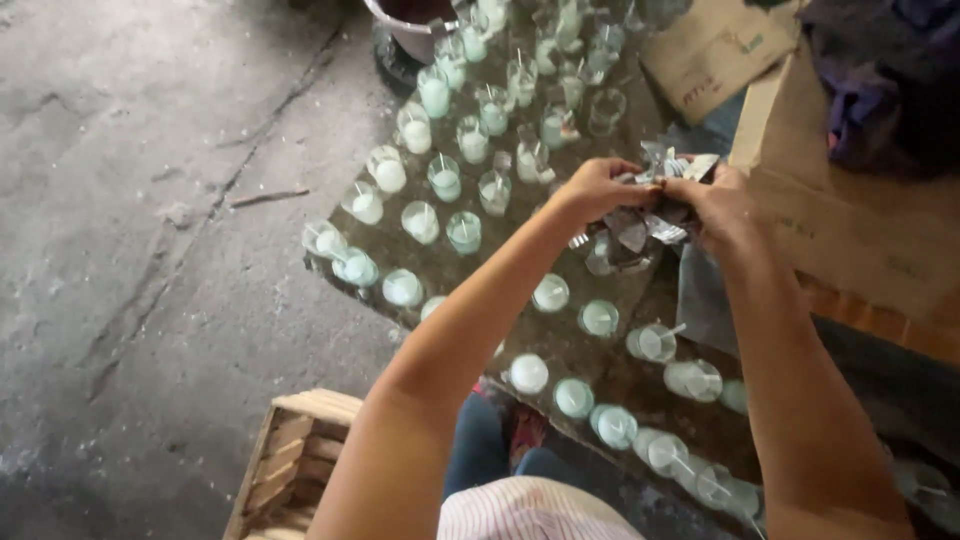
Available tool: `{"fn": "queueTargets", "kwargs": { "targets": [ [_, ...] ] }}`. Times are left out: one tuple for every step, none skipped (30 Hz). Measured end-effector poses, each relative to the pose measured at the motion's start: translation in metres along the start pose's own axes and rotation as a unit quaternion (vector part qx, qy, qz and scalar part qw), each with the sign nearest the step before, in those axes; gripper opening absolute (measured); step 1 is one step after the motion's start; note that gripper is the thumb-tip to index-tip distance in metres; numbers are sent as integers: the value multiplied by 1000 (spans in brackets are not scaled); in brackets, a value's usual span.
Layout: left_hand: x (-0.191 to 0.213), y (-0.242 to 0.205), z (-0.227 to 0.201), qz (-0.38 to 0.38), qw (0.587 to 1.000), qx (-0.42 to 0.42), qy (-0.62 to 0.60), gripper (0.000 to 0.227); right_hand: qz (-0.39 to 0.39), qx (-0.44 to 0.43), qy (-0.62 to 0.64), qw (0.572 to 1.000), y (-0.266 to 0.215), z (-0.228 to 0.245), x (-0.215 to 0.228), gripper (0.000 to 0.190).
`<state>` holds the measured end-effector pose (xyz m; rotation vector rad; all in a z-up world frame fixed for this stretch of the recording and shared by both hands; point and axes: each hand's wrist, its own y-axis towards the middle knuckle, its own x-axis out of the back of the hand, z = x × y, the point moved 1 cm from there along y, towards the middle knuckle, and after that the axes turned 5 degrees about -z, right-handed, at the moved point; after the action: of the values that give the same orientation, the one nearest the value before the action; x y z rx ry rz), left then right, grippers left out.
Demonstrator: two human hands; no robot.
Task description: Placing metal wick holders onto the rims of glass jars to center the wicks during candle production.
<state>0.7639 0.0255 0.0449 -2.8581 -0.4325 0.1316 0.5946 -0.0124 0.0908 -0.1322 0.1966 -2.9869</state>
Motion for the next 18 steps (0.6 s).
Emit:
{"fn": "queueTargets", "kwargs": {
  "targets": [
    [5, -3, -13, 1, 1000, -4, 1, 63, -1, 4, 1, 1000, -2, 10, -6, 50],
    [7, -9, -22, 0, 1000, 6, -17, 64, -7, -3, 9, 1000, -7, 17, -9, 48],
    [10, -14, -31, -1, 999, 16, -34, 66, -14, -11, 16, 1000, -12, 24, -13, 45],
    [13, -14, -35, 8, 999, 16, -32, 66, -22, -11, 17, 1000, -14, 25, -16, 45],
    [17, -14, -40, 18, 999, 23, -42, 68, -31, -17, 21, 999, -14, 27, -20, 46],
    [20, -10, -47, 32, 998, 28, -51, 71, -44, -20, 27, 998, -13, 30, -23, 47],
    [21, -3, -43, 44, 998, 27, -48, 71, -56, -18, 29, 998, -4, 28, -25, 47],
    [23, 5, -42, 57, 996, 34, -67, 68, -65, -46, -1, 997, 5, 26, -28, 45],
    [25, 13, -40, 70, 993, 42, -86, 65, -73, -76, -31, 994, 13, 24, -31, 44],
    [25, 26, -31, 87, 992, 47, -77, 65, -90, -80, -24, 992, 20, 19, -33, 44],
    [25, 39, -22, 82, 994, 39, -66, 60, -69, -96, 2, 993, 27, 13, -37, 49],
    [24, 57, -18, 79, 995, 25, -57, 55, -46, -103, 29, 993, 40, 13, -40, 56],
    [31, 62, -20, 96, 994, 23, -48, 55, -64, -101, 37, 992, 35, 18, -43, 56],
    [41, 63, -18, 98, 993, 36, -51, 48, -63, -125, 47, 989, 29, 20, -49, 60],
    [50, 63, -15, 101, 992, 48, -53, 41, -62, -149, 58, 985, 21, 21, -55, 63],
    [59, 58, -19, 108, 991, 55, -48, 41, -71, -155, 62, 984, 18, 15, -59, 63],
    [67, 53, -23, 108, 992, 45, -37, 50, -77, -153, 109, 979, 14, 8, -62, 52],
    [71, 51, -31, 109, 993, 30, -28, 60, -82, -145, 156, 974, 14, 6, -63, 41]
  ]
}}
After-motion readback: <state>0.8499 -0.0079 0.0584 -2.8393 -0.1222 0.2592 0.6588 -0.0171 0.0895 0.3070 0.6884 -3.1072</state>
